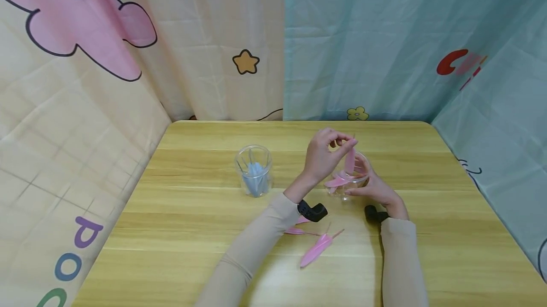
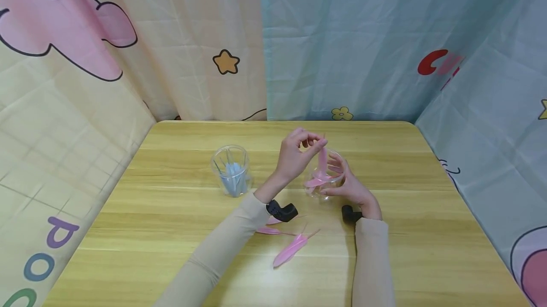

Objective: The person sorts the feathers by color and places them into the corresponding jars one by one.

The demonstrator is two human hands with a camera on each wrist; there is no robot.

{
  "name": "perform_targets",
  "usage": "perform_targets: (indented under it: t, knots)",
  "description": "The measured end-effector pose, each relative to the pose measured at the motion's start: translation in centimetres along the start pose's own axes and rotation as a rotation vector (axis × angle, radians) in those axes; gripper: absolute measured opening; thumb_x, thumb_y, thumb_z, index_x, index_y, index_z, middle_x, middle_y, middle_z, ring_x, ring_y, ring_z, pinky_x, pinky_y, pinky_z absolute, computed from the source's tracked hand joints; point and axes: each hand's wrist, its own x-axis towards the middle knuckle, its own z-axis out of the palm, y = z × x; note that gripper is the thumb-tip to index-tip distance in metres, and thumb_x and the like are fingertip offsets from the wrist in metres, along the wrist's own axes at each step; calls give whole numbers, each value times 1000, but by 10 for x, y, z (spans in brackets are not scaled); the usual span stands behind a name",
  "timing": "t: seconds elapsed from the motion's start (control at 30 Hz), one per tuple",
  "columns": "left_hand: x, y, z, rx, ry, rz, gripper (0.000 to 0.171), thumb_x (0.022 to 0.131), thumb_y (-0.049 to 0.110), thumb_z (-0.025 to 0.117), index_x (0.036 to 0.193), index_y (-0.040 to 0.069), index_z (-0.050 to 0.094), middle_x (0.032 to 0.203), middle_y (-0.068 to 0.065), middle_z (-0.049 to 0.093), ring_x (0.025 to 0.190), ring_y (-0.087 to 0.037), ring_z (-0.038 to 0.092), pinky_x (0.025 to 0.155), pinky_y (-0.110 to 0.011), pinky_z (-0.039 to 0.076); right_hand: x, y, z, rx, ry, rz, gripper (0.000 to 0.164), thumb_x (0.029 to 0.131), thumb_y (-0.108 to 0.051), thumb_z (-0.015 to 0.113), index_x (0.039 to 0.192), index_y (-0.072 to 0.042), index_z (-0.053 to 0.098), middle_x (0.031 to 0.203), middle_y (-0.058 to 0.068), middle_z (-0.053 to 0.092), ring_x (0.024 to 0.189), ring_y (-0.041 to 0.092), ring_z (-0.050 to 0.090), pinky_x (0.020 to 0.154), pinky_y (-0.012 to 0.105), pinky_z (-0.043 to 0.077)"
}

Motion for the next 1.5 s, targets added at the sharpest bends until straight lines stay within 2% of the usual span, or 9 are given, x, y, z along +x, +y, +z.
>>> perform_targets:
  t: [0.3,0.53,0.7,0.77,0.83,1.03,1.13,1.33,1.5]
  knots:
    - [-16,-11,5,180,-165,1,17,83,28,75,91,13,75,71,6,50,70,-15,49,63,-17,34,0,3,-2,-11,-34,-71,104,77,6,74,151,-24,6,149,22,16,133,47,19,98,68,22]
    - [-35,-20,-10,126,-197,-42,16,82,28,76,91,14,74,74,3,53,71,-15,50,62,-18,38,3,5,-2,-15,-27,-105,100,76,8,74,150,-15,11,147,21,23,133,43,23,98,33,34]
    - [-54,-28,-30,151,-274,-129,14,81,30,76,87,17,74,76,5,53,72,-14,49,63,-20,39,3,5,-2,-15,-14,-125,100,73,10,75,148,-11,13,144,30,22,131,49,22,102,58,24]
    - [-63,-32,-37,169,-327,-157,14,81,30,77,86,18,74,76,3,54,73,-14,49,63,-21,39,2,5,-2,-12,-10,-130,101,73,11,75,148,-11,13,144,30,22,131,50,21,99,67,19]
    - [-73,-35,-44,193,-396,-170,14,80,32,77,83,19,73,76,4,55,74,-13,50,64,-21,40,2,5,-2,-11,-8,-127,100,72,12,75,148,-11,13,144,30,23,131,49,21,100,64,20]
    - [-104,-37,-57,327,-716,-135,18,80,44,74,77,27,71,77,12,56,73,-5,48,68,-19,38,3,5,-4,-19,-22,-123,100,73,10,76,148,-8,12,144,31,22,131,49,21,98,24,30]
    - [-113,-35,-58,375,-834,-102,22,75,51,76,74,30,70,73,15,53,70,-2,44,67,-18,36,4,4,-5,-10,-17,-127,99,72,11,76,147,-6,13,143,32,21,130,51,21,95,17,31]
    - [-122,-29,-56,457,-971,-60,30,63,57,81,65,31,65,65,17,48,69,-4,41,64,-19,33,3,3,-3,-10,-17,-113,99,73,8,76,147,-8,13,144,30,22,131,49,21,95,17,31]
    - [-125,-29,-54,457,-1019,-57,30,67,53,80,62,30,61,64,17,45,68,-4,41,61,-18,31,2,3,-1,-11,-14,-114,98,73,9,76,147,-13,15,144,30,22,130,50,21,96,18,30]
